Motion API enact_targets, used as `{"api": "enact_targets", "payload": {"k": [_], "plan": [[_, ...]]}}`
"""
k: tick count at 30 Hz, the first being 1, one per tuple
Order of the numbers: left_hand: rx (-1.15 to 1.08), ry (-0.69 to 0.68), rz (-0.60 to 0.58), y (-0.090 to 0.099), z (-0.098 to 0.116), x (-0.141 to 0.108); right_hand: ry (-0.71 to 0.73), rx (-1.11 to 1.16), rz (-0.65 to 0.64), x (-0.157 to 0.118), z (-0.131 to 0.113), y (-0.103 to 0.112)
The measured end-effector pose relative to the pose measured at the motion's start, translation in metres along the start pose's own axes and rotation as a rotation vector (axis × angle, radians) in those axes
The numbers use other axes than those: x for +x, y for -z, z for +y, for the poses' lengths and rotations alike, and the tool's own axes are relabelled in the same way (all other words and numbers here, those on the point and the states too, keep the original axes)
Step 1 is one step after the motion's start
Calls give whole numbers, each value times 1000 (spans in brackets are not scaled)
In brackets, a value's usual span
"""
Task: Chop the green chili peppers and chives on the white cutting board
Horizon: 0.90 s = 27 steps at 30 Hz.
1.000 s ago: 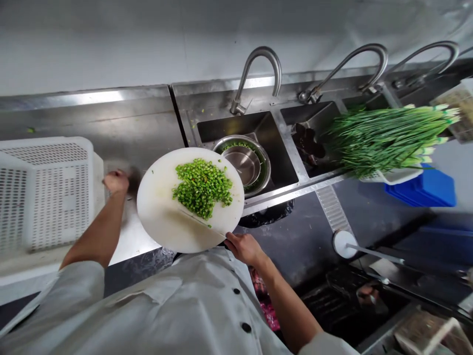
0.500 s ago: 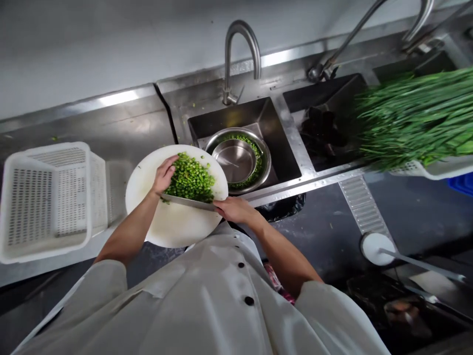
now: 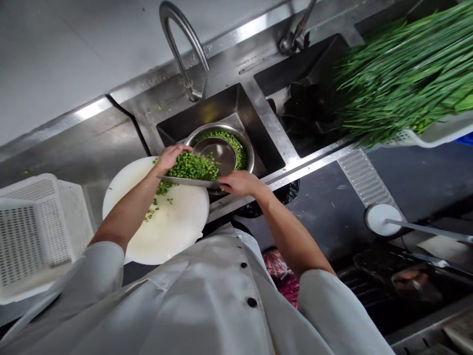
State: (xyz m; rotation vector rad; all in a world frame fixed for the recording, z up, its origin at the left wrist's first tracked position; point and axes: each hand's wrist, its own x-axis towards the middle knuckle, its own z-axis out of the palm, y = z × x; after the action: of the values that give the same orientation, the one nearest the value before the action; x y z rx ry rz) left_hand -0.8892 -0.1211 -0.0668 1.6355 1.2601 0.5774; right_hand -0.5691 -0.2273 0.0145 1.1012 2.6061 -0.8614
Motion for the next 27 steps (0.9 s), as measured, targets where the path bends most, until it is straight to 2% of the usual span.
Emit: {"api": "enact_targets", "payload": {"k": [3,6,9,11,13,16,18,20,23,25,27], "plan": [[-243,193,-155,-16,8,38,-83,-31,27,-10,11,7],[-373,303,-221,-26,16,58,-173,-44,27,-30,2,11],[-441,280,-175,-17,30,58,-147,30,-6,-51,-30,5],[-469,235,-99,2,42,48,-56,143,-49,-55,-63,-7],[-491,188,9,30,54,31,47,267,-115,-44,-103,-27],[-530,110,208,78,65,-5,150,382,-230,-2,-169,-64],[-546,55,349,107,63,-34,116,422,-265,36,-210,-86],[-550,34,480,129,52,-67,17,464,-233,71,-241,-100],[-548,86,675,141,24,-121,-134,505,-106,104,-258,-102],[-569,131,832,137,5,-158,-225,509,-16,110,-250,-95],[-589,172,950,126,-12,-195,-320,515,60,106,-229,-87]]}}
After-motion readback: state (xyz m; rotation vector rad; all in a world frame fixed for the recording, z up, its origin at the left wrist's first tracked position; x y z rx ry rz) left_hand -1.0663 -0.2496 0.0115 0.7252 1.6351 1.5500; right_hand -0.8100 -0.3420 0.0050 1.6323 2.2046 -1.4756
